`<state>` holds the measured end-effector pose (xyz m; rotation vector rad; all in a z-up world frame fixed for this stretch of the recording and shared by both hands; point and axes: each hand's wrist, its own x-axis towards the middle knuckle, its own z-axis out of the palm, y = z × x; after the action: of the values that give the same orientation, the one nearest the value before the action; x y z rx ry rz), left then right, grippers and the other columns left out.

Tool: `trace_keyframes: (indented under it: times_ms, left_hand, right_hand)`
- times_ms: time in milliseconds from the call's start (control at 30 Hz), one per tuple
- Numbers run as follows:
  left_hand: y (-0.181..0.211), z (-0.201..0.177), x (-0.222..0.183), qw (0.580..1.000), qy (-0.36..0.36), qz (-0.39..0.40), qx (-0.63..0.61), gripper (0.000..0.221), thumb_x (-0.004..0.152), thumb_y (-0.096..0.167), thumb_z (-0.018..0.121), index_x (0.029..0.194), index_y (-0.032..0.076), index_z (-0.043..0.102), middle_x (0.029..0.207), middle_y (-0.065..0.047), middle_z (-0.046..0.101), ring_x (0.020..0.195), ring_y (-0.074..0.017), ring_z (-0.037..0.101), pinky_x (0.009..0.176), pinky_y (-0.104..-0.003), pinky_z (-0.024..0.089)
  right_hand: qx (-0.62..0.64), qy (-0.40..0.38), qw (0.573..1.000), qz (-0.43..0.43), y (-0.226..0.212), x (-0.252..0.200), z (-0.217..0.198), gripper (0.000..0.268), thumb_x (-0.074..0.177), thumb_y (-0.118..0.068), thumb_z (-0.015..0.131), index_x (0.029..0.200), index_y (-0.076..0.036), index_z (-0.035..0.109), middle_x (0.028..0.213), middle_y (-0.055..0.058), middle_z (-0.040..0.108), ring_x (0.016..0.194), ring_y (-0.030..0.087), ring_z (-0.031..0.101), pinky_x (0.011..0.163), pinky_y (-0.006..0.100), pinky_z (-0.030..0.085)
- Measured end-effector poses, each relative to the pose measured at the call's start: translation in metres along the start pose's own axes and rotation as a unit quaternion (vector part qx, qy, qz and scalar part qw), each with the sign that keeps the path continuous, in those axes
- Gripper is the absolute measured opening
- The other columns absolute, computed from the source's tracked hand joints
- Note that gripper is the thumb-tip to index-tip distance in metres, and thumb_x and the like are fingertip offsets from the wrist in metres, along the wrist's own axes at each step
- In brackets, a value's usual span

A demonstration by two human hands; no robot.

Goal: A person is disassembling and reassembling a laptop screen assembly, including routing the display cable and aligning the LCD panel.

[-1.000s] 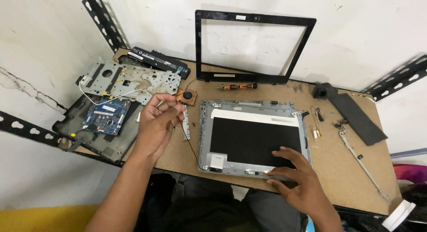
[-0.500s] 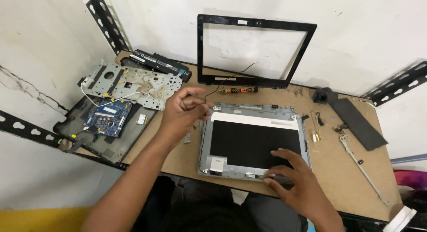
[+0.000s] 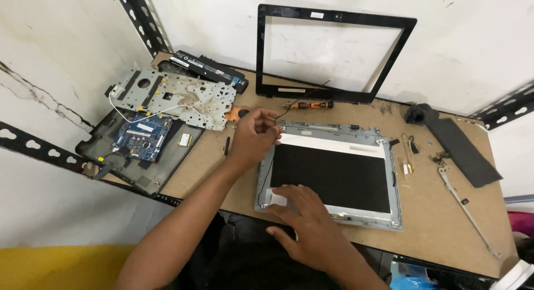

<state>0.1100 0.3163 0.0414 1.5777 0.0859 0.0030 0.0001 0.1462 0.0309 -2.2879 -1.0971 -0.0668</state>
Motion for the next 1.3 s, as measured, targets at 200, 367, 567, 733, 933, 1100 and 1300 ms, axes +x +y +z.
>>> trace_keyframes:
  times_ms: [200,367,567,733,933,1100,1300]
  left_hand:
    - [0.001,-0.001,-0.012,0.999,-0.004,0.034,0.021,0.018,0.084,0.007,0.058,0.102,0.005,0.058,0.080,-0.008,0.066,0.073,-0.0156,0.064,0.065,-0.027,0.060]
    - [-0.011,-0.003,-0.013,0.995,0.005,0.088,0.043,0.018,0.083,0.011,0.060,0.101,0.009,0.062,0.080,-0.004,0.066,0.073,-0.0128,0.063,0.067,-0.025,0.051]
    - [-0.010,-0.008,-0.022,0.993,-0.017,0.098,0.069,0.022,0.083,0.014,0.060,0.105,0.009,0.063,0.085,-0.005,0.068,0.081,-0.0146,0.065,0.068,-0.025,0.052]
    - [0.000,-0.021,-0.036,0.985,-0.058,0.078,0.143,0.033,0.084,0.018,0.061,0.117,0.013,0.058,0.085,-0.002,0.068,0.071,-0.0101,0.059,0.064,-0.026,0.048]
    - [0.005,-0.034,-0.051,0.978,-0.111,0.006,0.179,0.040,0.081,0.011,0.062,0.120,0.015,0.056,0.091,-0.002,0.068,0.066,-0.0102,0.057,0.061,-0.025,0.046]
    - [0.010,-0.040,-0.063,0.963,-0.175,-0.052,0.196,0.045,0.081,0.011,0.064,0.124,0.015,0.051,0.083,-0.003,0.065,0.075,-0.0136,0.064,0.070,-0.027,0.050]
    - [0.006,-0.041,-0.066,0.965,-0.185,-0.082,0.167,0.030,0.084,0.001,0.058,0.111,0.012,0.054,0.080,-0.005,0.062,0.066,-0.0150,0.063,0.064,-0.027,0.051]
  right_hand:
    - [-0.021,0.024,0.999,-0.017,-0.002,0.001,0.015,0.029,0.090,-0.027,0.059,0.113,-0.009,0.058,0.123,0.015,0.052,0.118,0.034,0.049,0.104,0.055,0.030]
    - [-0.018,0.010,1.000,-0.005,-0.002,0.002,0.016,0.030,0.091,-0.029,0.057,0.116,-0.012,0.057,0.123,0.013,0.053,0.118,0.033,0.049,0.103,0.055,0.029]
    - [-0.040,0.014,0.999,-0.001,-0.004,0.002,0.019,0.029,0.091,-0.028,0.056,0.117,-0.014,0.057,0.122,0.014,0.051,0.117,0.034,0.048,0.103,0.055,0.029]
    - [-0.054,0.016,0.998,-0.006,-0.004,0.004,0.017,0.029,0.091,-0.026,0.057,0.117,-0.014,0.058,0.122,0.014,0.051,0.115,0.033,0.049,0.102,0.054,0.029]
    - [-0.069,0.018,0.997,-0.010,-0.005,0.003,0.019,0.026,0.090,-0.024,0.058,0.114,-0.014,0.057,0.122,0.014,0.051,0.116,0.033,0.048,0.103,0.054,0.030]
    - [-0.079,0.022,0.997,-0.016,-0.004,0.002,0.021,0.026,0.090,-0.026,0.057,0.114,-0.015,0.057,0.122,0.013,0.051,0.115,0.033,0.048,0.101,0.054,0.031]
    - [-0.074,0.010,0.997,-0.006,-0.004,0.003,0.020,0.025,0.092,-0.027,0.053,0.114,-0.017,0.057,0.123,0.012,0.050,0.117,0.033,0.047,0.103,0.053,0.029]
